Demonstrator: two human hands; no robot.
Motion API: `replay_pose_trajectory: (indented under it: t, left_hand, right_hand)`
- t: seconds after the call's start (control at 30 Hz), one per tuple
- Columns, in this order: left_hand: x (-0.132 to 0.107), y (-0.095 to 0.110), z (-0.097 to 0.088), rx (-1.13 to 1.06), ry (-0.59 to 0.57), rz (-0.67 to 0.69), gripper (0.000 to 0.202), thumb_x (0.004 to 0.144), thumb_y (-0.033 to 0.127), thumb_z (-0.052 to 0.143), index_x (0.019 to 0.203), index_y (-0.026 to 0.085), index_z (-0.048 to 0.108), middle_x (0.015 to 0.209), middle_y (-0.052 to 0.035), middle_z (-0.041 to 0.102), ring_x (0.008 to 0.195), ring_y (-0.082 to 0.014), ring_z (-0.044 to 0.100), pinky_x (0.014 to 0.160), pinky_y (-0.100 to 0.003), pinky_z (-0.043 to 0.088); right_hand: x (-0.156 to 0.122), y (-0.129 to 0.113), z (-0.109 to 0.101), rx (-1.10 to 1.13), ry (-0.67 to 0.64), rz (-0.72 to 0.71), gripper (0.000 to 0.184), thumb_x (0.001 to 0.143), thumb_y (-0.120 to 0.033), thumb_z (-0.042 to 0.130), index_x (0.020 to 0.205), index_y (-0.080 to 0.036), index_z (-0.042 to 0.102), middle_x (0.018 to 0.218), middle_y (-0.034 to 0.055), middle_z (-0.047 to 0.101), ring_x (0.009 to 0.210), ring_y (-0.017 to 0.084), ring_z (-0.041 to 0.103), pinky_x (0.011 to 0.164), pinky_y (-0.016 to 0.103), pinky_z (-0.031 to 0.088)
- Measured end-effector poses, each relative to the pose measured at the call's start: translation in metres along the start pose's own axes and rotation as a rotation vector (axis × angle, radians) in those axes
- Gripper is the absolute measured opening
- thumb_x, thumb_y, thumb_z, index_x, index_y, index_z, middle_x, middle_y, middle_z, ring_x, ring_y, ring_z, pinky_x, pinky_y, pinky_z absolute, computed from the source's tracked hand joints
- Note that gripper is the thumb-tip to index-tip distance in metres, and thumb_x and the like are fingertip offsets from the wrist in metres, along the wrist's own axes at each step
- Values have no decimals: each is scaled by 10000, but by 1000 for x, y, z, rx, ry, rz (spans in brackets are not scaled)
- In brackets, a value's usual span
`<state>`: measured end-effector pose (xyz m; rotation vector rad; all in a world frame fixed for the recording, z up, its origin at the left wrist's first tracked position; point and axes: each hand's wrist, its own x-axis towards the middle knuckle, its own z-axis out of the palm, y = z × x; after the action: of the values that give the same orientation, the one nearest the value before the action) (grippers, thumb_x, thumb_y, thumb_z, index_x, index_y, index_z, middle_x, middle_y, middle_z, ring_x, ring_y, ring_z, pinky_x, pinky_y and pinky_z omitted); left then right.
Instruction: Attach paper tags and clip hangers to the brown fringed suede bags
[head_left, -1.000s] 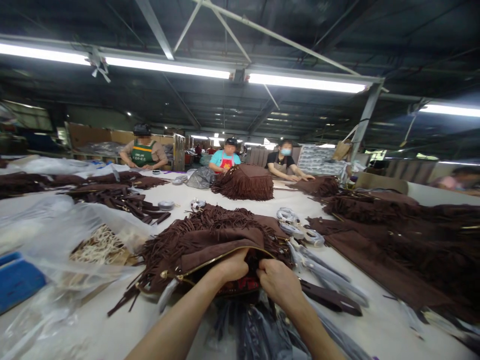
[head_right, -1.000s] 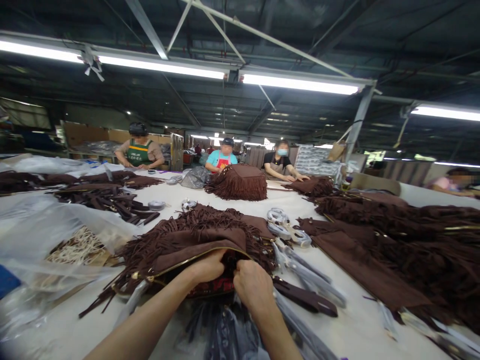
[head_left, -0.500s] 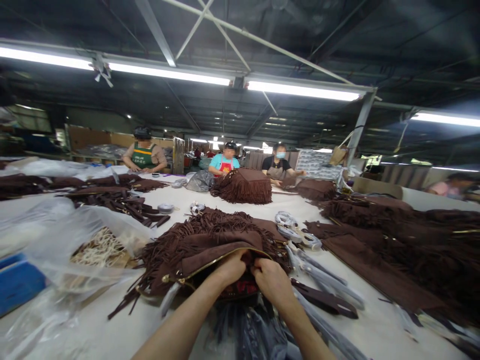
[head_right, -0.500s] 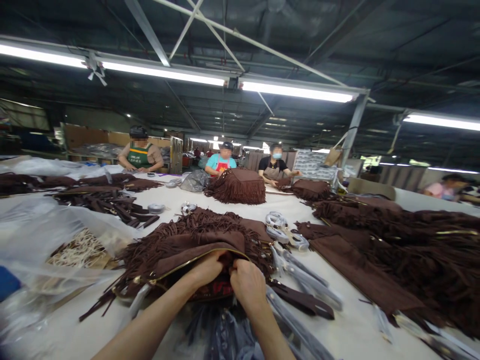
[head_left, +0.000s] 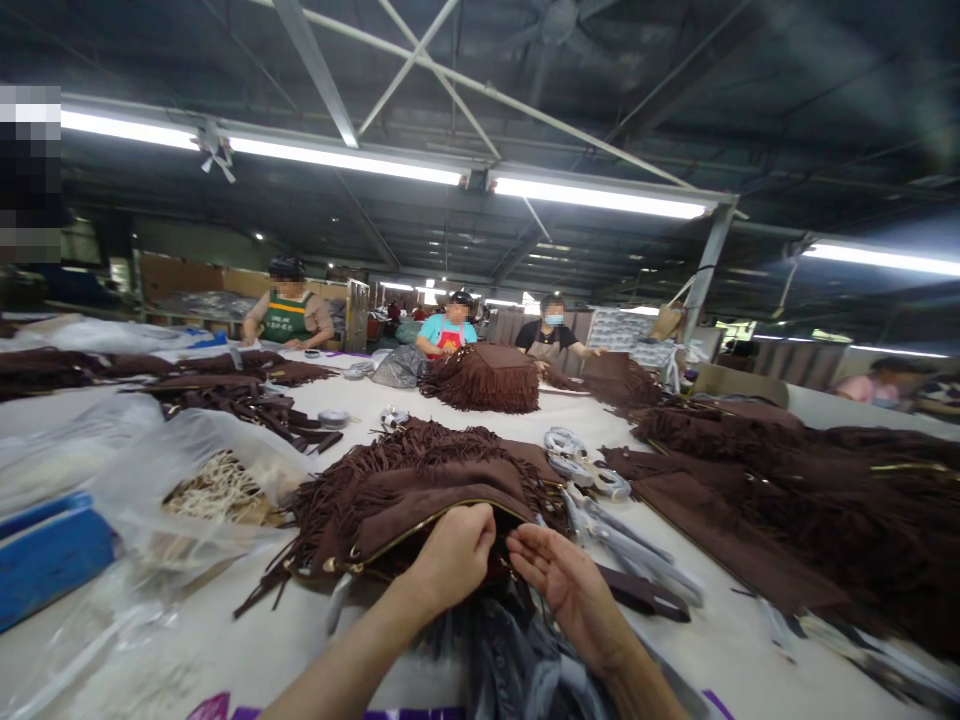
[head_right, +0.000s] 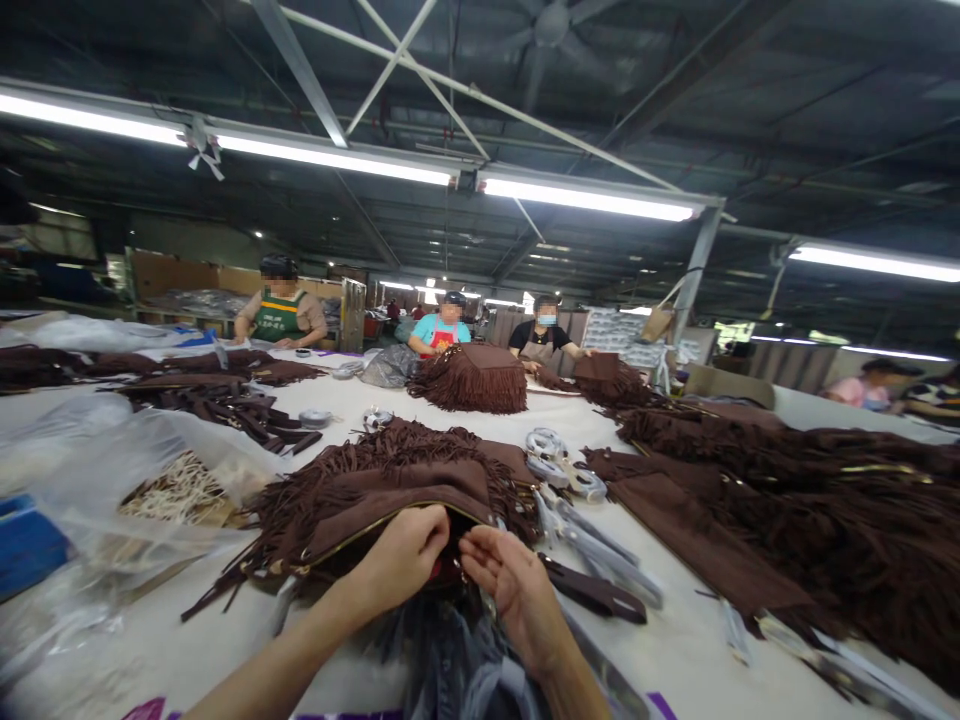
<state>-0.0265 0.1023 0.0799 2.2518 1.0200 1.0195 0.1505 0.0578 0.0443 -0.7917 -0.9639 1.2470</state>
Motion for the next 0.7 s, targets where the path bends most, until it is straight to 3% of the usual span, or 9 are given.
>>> replay_pose_trajectory:
  t: [0.1,0.23,0.3,0.43,0.6,0.7]
  left_hand:
    - [-11,8,6,-280,19,2,137,869,199,440,746,190,499,667,-3,590,616,-140,537,621,-244,412]
    - [-14,3,24,-667,25,-86,109,838,271,504,769,187,496,627,34,543,544,-110,508,537,-211,385]
    - [-13,0,33,-731,64,-112,95,771,250,554,730,180,505,599,46,514,527,-100,493,517,-205,374]
    - [-12,-2,44,-831,106,-219,113,677,241,578,752,157,575,556,37,548,471,-100,484,479,-213,387]
    - [-17,0,44,-926,100,-276,102,630,223,598,704,154,582,522,29,559,460,-109,505,486,-221,417]
    - [-21,-1,42,-882,81,-259,66,656,203,565,678,149,595,528,27,541,479,-106,497,495,-212,398]
  right_hand:
    - [-1,2,0,82,-6,-32,406,660,-456,838,935,-168,752,1018,121,745,1000,247,686,909,359,539]
    - [3,9,-4,-128,106,-126,354,640,-448,855,827,-167,747,736,42,728,650,175,689,591,271,584]
    - [5,12,-4,-162,135,-150,402,647,-492,835,874,-175,735,676,17,699,575,166,660,478,245,546]
    - [5,20,-7,-187,149,-185,415,684,-530,792,904,-194,689,653,-8,668,504,152,622,425,239,509]
    - [0,39,-21,-357,118,-247,332,826,-535,660,897,-211,655,540,-62,554,363,90,484,365,196,387]
    - [-4,42,-25,-521,86,-256,312,858,-519,624,865,-209,657,562,-46,555,400,100,491,390,208,387]
